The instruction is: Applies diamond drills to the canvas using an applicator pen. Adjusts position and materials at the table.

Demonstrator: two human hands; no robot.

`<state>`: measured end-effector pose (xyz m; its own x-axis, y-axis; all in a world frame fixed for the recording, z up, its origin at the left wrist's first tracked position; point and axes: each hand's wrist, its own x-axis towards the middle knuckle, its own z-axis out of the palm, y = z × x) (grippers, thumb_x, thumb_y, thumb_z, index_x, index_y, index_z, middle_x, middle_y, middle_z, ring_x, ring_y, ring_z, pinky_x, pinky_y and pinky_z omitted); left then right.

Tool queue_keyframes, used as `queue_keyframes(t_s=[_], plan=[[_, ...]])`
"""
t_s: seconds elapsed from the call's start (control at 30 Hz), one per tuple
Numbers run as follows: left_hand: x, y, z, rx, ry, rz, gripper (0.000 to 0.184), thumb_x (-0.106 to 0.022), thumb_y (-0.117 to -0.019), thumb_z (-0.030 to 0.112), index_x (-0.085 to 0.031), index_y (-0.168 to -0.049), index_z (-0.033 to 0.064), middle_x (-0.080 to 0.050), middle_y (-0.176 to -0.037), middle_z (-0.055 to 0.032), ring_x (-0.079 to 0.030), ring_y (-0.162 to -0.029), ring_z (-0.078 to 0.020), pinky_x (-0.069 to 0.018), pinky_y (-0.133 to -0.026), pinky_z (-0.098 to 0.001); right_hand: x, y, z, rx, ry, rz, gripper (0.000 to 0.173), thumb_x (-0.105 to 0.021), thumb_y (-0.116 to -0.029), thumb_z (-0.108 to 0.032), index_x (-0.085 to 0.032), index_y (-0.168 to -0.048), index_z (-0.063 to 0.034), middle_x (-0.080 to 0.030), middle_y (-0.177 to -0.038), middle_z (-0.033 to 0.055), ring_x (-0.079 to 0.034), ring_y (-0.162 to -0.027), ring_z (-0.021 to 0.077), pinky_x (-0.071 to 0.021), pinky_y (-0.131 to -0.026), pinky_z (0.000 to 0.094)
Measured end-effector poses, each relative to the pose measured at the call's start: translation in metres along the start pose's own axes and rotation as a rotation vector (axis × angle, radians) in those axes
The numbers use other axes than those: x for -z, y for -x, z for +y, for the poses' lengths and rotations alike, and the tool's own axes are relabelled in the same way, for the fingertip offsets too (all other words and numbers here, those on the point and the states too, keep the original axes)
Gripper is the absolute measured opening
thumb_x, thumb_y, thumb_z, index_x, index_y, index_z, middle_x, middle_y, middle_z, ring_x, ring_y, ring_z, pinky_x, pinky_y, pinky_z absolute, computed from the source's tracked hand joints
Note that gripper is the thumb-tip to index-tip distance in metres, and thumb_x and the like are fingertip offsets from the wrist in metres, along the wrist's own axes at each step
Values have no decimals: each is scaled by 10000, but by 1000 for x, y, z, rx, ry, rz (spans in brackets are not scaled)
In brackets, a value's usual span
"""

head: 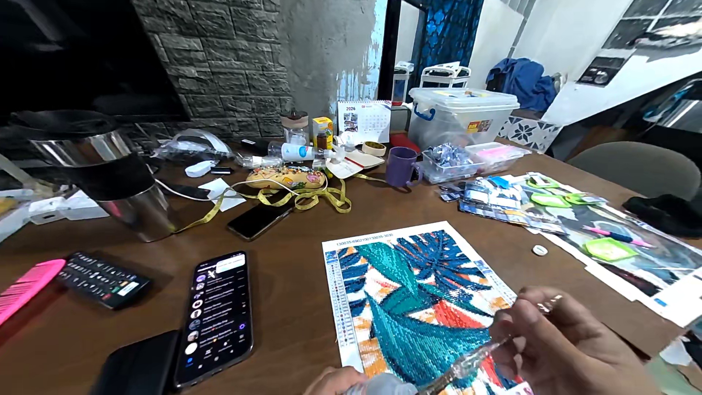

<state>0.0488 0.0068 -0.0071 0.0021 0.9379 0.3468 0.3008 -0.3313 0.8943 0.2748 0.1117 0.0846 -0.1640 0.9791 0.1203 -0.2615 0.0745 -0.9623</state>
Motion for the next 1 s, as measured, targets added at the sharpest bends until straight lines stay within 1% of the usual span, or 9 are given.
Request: queue_keyframes(t_s=[0.1, 0.23, 0.33, 0.4, 0.47, 0.6, 0.67, 0.77, 1.0], plan=[[0, 0, -1, -1, 5, 5, 521, -812, -851, 183, -593, -1177, -160, -657, -1085, -272, -650, -1044, -204, -516, -961, -319, -2, -3, 11, -192, -83, 81, 161, -407, -1075, -14, -517, -999, -104, -700, -689, -22, -681, -556, 76, -578, -516, 205], [0, 1, -2, 15, 17, 7, 542, -810, -853, 188, -579, -1192, -167, -656, -1096, -266, -646, -1058, -185, -516, -964, -307, -1, -7, 24, -390, -132, 113, 152, -383, -1102, -73, -499, -1003, -84, -666, -664, -8, -647, -511, 68, -555, -487, 191], [1, 1, -2, 25, 26, 11, 538, -800, -861, 186, -573, -1200, -166, -657, -1111, -254, -642, -1074, -156, -509, -979, -287, 3, -12, 30, -484, -161, 157, 168, -375, -1114, -115, -502, -1011, -76, -629, -654, -11, -617, -504, 55, -535, -482, 178], [1, 1, -2, 33, 35, 19, 533, -800, -861, 179, -574, -1200, -165, -658, -1109, -242, -640, -1071, -142, -510, -977, -283, 7, -16, 33, -500, -185, 190, 167, -372, -1119, -137, -497, -1031, -70, -622, -656, -9, -611, -500, 49, -533, -474, 170], [1, 1, -3, 35, 42, 29, 539, -789, -875, 192, -565, -1209, -167, -659, -1118, -232, -636, -1078, -123, -507, -982, -276, 11, -18, 34, -467, -171, 235, 154, -387, -1116, -135, -503, -1038, -69, -628, -656, -5, -619, -503, 54, -539, -473, 177], [0, 2, 0, 103, 96, 73, 565, -754, -908, 178, -497, -1248, -192, -663, -1137, -200, -662, -1057, -84, -533, -976, -281, 15, -18, 38, -279, -25, 265, 87, -437, -1083, -53, -505, -1032, -68, -664, -670, -4, -649, -524, 76, -559, -488, 202], [0, 1, 2, 140, 126, 84, 558, -741, -907, 146, -471, -1259, -193, -663, -1143, -173, -673, -1045, -74, -545, -973, -285, 18, -16, 46, -156, 79, 251, 55, -495, -1045, -12, -512, -1035, -64, -675, -675, -12, -666, -538, 84, -574, -503, 222], [1, 1, 2, 157, 146, 74, 547, -735, -909, 137, -465, -1264, -180, -666, -1143, -146, -675, -1049, -77, -553, -967, -299, 20, -12, 56, -13, 239, 237, 107, -590, -981, 10, -526, -1037, -55, -675, -710, -32, -671, -555, 70, -590, -516, 229], [1, 1, 1, 161, 195, 69, 563, -727, -920, 141, -439, -1290, -171, -662, -1167, -119, -676, -1061, -76, -554, -980, -310, 16, -8, 64, 87, 258, 163, 164, -621, -947, 30, -528, -1042, -67, -683, -772, -69, -670, -586, 39, -593, -534, 215]])
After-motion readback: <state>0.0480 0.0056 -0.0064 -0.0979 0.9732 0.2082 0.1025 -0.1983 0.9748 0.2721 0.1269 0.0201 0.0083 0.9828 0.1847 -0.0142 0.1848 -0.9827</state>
